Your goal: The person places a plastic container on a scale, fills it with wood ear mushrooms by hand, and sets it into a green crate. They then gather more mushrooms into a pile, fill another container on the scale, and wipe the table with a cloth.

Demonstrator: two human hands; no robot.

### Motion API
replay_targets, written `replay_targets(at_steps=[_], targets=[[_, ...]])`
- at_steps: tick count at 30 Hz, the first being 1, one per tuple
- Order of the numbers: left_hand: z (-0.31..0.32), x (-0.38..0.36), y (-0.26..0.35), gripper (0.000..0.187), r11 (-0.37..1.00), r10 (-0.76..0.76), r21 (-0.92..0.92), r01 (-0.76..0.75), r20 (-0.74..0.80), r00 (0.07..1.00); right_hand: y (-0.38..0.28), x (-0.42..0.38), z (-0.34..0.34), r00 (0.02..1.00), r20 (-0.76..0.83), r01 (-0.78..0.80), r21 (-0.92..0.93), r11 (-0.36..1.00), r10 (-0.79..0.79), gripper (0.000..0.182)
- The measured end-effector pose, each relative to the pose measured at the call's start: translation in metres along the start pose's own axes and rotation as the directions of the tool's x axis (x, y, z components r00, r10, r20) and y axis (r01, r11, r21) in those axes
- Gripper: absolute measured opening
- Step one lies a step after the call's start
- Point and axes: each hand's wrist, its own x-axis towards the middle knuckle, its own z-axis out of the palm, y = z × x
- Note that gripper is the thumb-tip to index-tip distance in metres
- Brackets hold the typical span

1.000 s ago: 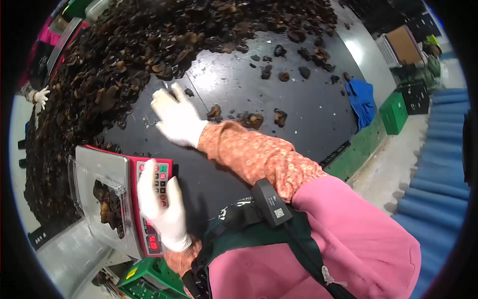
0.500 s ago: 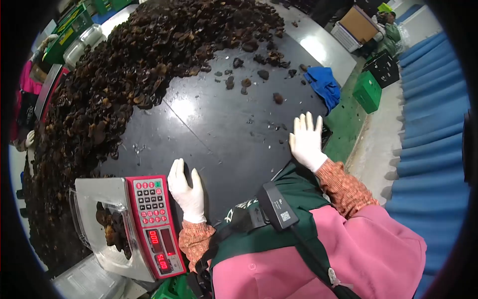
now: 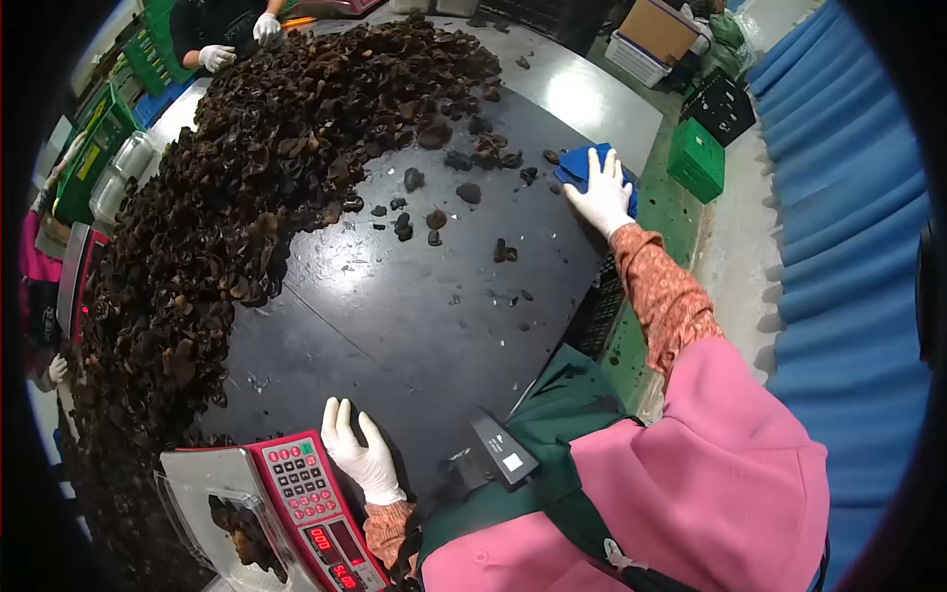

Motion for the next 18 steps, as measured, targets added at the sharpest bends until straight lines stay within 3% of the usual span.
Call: replay_targets(at_steps=[1, 3, 6, 7, 9, 10, 12, 13, 15, 17, 18], targets=[[0.001, 0.000, 0.000, 0.036, 1.000, -0.004, 0.003, 0.004, -0.002, 1.000, 0.021, 0.014, 0.031, 0.995, -0.086, 0.047, 0.049, 0.998, -0.043, 0.085], [0.002, -0.001, 0.000, 0.035, 1.000, -0.019, 0.014, 0.020, -0.007, 1.000, 0.026, 0.028, 0.033, 0.983, -0.129, 0.127, -0.033, 0.991, -0.131, 0.060], [0.002, 0.000, 0.004, 0.033, 0.999, -0.031, 0.030, 0.031, -0.005, 1.000, 0.010, 0.044, 0.021, 0.958, -0.277, 0.153, 0.266, 0.952, -0.077, 0.031], [0.003, 0.000, 0.003, 0.033, 0.999, -0.030, 0.040, 0.030, -0.014, 0.999, -0.007, 0.047, 0.009, 0.890, -0.403, 0.372, 0.373, 0.850, -0.213, 0.032], [0.005, -0.001, 0.001, 0.033, 0.998, -0.018, 0.056, 0.019, -0.013, 1.000, -0.074, 0.038, -0.037, 0.822, -0.359, 0.569, 0.485, 0.665, -0.442, 0.034], [0.003, 0.001, 0.006, 0.034, 0.997, -0.009, 0.082, 0.010, -0.014, 1.000, -0.109, 0.033, -0.060, 0.687, -0.364, 0.725, 0.408, 0.555, -0.630, 0.035], [0.003, 0.001, 0.005, 0.034, 0.996, -0.015, 0.093, 0.015, 0.002, 1.000, -0.166, 0.040, -0.047, 0.538, -0.343, 0.785, 0.535, 0.310, -0.770, 0.035], [0.004, 0.000, 0.005, 0.034, 0.995, -0.021, 0.098, 0.021, 0.000, 1.000, -0.195, 0.043, -0.043, 0.469, -0.276, 0.788, 0.560, 0.256, -0.839, 0.037], [0.005, 0.000, 0.007, 0.034, 0.994, -0.039, 0.105, 0.039, 0.000, 0.999, -0.250, 0.053, -0.016, 0.397, -0.033, 0.784, 0.532, 0.320, -0.917, 0.040], [0.004, 0.001, 0.009, 0.033, 0.993, -0.044, 0.112, 0.044, -0.001, 0.999, -0.273, 0.040, 0.003, 0.337, -0.098, 0.860, 0.437, 0.263, -0.936, 0.040], [0.006, 0.000, 0.007, 0.031, 0.995, -0.039, 0.090, 0.040, -0.016, 0.999, -0.273, 0.035, 0.007, 0.260, -0.096, 0.835, 0.521, 0.174, -0.961, 0.039]])
